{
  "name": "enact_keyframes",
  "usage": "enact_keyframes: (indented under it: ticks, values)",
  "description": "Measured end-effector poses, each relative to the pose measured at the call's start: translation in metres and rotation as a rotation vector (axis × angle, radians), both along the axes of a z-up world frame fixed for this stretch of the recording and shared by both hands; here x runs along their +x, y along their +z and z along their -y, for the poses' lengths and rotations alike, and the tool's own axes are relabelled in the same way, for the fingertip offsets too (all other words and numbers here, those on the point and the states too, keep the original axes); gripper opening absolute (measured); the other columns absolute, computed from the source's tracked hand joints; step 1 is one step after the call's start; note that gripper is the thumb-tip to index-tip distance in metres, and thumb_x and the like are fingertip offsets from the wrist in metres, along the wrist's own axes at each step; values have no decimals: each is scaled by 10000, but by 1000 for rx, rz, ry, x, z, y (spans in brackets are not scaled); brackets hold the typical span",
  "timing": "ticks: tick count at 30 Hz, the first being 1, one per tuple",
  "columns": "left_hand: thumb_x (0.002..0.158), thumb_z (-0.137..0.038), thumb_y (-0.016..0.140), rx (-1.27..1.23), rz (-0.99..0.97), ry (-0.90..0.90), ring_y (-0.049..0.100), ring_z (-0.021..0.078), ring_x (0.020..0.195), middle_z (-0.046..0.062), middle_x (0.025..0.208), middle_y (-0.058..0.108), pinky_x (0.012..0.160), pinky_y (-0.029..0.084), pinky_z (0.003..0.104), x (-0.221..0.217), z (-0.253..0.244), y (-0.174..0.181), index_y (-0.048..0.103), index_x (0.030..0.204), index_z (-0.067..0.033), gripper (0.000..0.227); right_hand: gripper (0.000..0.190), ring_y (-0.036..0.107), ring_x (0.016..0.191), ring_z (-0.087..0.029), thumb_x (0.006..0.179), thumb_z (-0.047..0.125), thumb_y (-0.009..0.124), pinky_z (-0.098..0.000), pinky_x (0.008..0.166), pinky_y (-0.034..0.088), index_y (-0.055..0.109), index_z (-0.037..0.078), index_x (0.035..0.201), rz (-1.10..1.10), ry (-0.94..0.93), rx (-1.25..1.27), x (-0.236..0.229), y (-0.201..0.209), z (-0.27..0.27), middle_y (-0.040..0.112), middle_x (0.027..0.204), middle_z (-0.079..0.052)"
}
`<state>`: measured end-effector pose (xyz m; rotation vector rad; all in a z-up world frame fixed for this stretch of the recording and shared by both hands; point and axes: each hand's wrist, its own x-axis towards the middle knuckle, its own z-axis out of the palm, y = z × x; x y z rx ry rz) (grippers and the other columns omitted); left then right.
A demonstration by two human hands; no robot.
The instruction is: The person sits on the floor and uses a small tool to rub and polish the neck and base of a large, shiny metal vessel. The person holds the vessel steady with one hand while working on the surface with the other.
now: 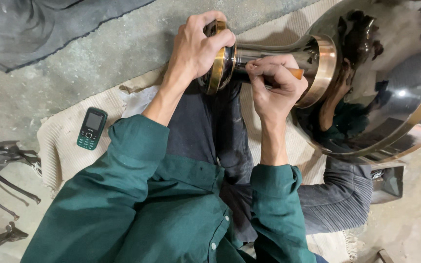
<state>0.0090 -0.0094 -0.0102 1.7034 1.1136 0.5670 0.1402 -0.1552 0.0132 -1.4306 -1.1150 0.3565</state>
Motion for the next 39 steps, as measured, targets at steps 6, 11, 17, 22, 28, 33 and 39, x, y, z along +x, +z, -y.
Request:
enact_keyframes:
  ticks: [6,11,17,22,28,33,39]
  values:
    - [637,-524,650,-40,-36,6,730,290,855,136,971,746,726,565,394,3,-4,-5,755,1044,-152,561,168,734,925,-185,886,-149,818,-293,840,619,726,-12,858,107,25,0,3,0,5,685,960,-89]
    - [681,-516,647,-15,-23,-15,730,259,779,116,877,757,709,556,379,0,-2,1,765,999,-133,511,168,735,918,-179,891,-148,806,-293,844,622,714,-13,851,76,34,28,2,-3,7,672,961,-91]
    - [675,-506,640,-44,-45,-31,701,243,686,85,768,730,628,527,393,1,-3,4,759,944,-148,464,172,729,909,-181,885,-145,822,-291,834,625,717,-13,854,109,8,48,2,-7,5,683,962,-97]
    - [691,-512,649,-16,-19,-31,707,226,670,66,759,737,625,536,381,0,-3,4,753,916,-158,432,168,739,924,-198,868,-151,820,-303,852,632,732,-8,858,168,56,47,6,-4,8,687,951,-88]
    - [724,-505,667,46,5,-28,701,215,682,69,768,732,643,531,369,-1,-2,3,746,914,-154,407,182,734,920,-199,868,-152,834,-306,847,634,720,-11,847,166,40,82,5,-9,8,687,952,-91]
    - [692,-496,646,-68,-62,-43,675,239,652,83,731,703,605,509,401,2,-3,6,730,889,-139,416,168,740,930,-203,874,-160,806,-311,868,646,725,-14,854,183,94,89,8,-5,8,671,944,-90]
    - [732,-553,640,26,2,-33,735,270,844,112,910,752,754,553,393,-1,-3,-13,742,1059,-102,566,160,731,922,-173,886,-135,809,-285,820,653,722,-8,930,-17,8,108,-2,10,13,677,1028,-77]
